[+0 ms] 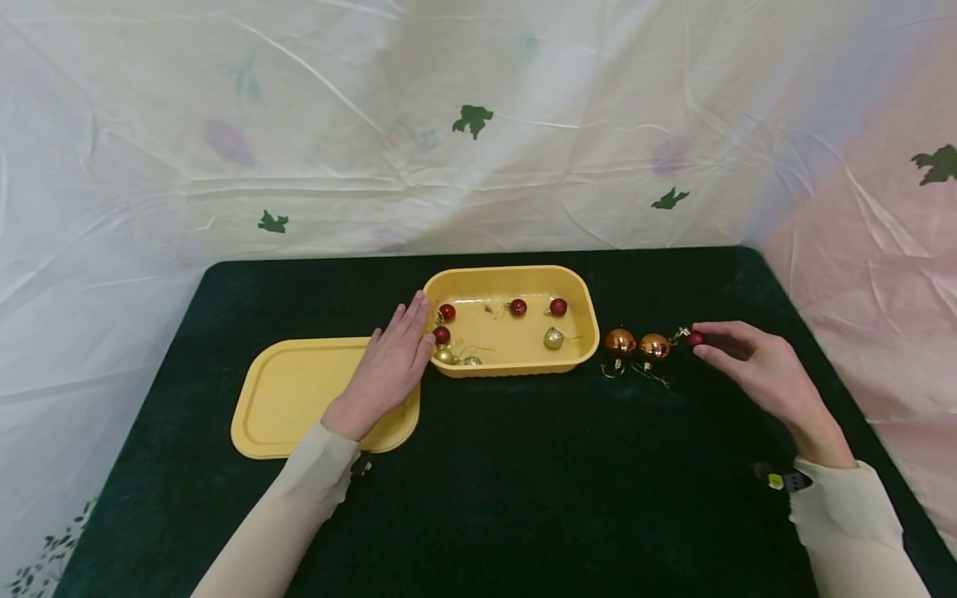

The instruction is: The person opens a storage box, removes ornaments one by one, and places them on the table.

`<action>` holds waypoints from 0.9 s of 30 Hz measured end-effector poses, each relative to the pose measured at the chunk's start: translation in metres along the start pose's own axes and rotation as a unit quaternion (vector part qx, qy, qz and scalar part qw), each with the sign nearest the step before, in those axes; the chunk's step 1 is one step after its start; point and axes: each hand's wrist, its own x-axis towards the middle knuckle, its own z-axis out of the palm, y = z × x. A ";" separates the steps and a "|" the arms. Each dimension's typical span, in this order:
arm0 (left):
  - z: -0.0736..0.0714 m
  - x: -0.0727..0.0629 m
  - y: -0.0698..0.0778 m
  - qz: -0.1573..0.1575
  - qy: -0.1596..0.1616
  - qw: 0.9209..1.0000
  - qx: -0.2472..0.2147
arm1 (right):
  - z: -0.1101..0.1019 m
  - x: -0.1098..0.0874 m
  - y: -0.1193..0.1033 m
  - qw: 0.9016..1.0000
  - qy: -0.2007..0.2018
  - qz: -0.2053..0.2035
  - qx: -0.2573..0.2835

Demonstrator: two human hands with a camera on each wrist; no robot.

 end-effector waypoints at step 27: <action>-0.002 -0.001 0.000 0.004 0.001 1.000 0.000 | 0.013 0.011 0.024 0.995 -0.089 0.014 -0.043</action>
